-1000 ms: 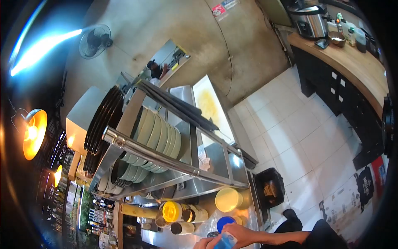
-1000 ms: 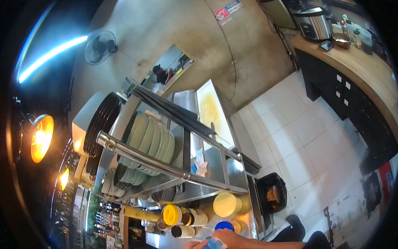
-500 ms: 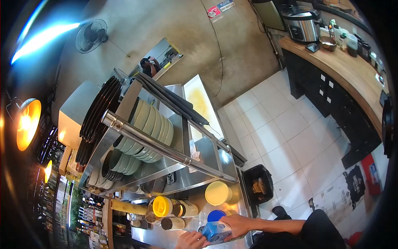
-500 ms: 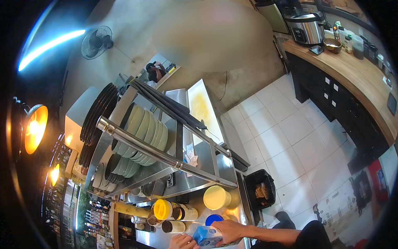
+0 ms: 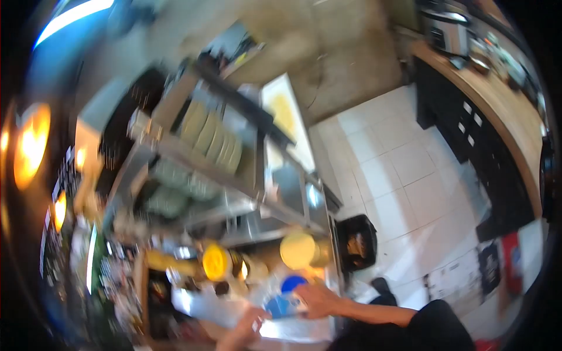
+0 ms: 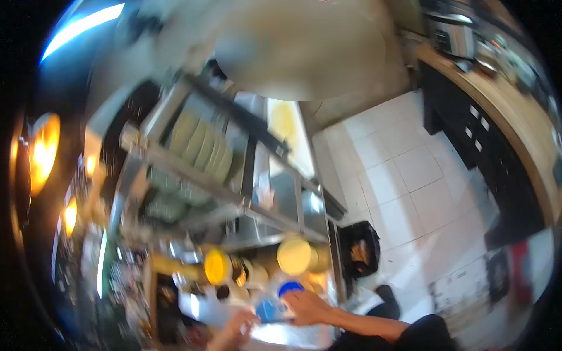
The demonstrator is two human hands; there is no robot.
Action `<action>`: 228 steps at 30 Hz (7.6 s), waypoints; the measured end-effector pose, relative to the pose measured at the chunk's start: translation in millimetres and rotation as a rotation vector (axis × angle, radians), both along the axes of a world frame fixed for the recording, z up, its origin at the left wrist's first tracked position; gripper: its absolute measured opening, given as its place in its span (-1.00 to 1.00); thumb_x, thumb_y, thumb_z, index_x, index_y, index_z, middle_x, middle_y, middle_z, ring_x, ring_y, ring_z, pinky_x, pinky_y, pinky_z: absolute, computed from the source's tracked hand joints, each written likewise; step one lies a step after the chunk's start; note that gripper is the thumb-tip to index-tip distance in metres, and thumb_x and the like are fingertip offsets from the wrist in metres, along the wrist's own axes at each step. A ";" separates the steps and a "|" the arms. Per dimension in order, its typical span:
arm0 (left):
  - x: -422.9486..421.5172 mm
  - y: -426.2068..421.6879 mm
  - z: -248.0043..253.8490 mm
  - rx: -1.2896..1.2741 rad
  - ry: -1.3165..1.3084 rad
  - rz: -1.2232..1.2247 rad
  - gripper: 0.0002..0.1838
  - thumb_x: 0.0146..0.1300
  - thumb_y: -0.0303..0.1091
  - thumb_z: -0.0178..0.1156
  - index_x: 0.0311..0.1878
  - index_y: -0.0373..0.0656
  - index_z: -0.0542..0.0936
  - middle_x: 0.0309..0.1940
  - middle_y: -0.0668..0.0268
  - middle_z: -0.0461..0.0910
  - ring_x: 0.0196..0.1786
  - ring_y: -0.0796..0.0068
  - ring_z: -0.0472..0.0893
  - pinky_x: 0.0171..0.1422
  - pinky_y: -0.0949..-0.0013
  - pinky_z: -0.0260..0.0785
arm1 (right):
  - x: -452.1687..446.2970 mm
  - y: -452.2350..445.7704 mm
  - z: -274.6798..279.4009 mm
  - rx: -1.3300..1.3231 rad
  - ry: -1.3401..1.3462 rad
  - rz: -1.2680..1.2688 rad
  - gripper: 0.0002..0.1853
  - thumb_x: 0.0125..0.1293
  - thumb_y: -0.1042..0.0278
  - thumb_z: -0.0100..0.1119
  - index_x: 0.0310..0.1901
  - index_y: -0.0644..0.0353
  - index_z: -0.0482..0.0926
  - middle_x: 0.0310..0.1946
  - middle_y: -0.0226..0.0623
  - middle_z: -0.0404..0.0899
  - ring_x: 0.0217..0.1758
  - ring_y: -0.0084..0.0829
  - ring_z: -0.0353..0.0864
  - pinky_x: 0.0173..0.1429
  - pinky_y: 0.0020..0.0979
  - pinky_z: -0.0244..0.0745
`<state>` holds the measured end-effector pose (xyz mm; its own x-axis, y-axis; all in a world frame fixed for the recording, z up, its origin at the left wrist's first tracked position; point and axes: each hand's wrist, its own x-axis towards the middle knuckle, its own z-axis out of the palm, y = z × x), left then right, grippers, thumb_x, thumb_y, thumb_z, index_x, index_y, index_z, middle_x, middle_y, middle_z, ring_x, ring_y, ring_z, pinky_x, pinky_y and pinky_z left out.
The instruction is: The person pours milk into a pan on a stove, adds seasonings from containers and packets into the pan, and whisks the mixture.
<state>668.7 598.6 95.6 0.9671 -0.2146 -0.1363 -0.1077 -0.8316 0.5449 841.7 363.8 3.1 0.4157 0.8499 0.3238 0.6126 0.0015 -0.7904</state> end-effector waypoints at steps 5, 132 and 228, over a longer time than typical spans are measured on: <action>6.6 -63.1 44.2 0.085 0.142 0.497 -0.77 0.25 -0.49 0.06 -0.02 -0.20 0.38 -0.28 0.01 0.54 -0.26 -0.05 0.57 -0.18 0.09 0.44 | -10.1 10.9 4.6 0.017 0.088 -0.016 -0.42 -0.26 0.24 0.52 -0.15 0.21 0.47 -0.27 -0.04 0.54 -0.17 0.05 0.53 -0.14 -0.06 0.43; -69.7 34.0 -301.0 -0.734 -0.220 1.129 -0.04 -0.08 -0.52 0.35 0.43 -0.17 0.08 0.22 -0.13 0.22 0.24 -0.02 0.36 0.16 0.17 0.45 | -160.3 39.8 -107.9 -0.133 0.528 -0.588 -0.31 -0.12 0.22 0.61 -0.04 0.36 0.39 -0.20 -0.07 0.66 -0.12 -0.33 0.69 0.00 -0.33 0.55; -668.1 -527.9 -105.8 -0.471 -3.713 1.679 -0.29 0.27 -0.47 0.12 0.36 -0.38 -0.03 0.26 -0.03 0.26 0.21 0.30 0.42 0.29 0.27 0.38 | -965.7 -284.8 90.2 1.100 -1.675 2.263 -0.67 -0.21 0.26 0.40 -0.32 0.15 0.64 -0.45 0.00 0.64 -0.31 0.02 0.66 -0.16 -0.11 0.53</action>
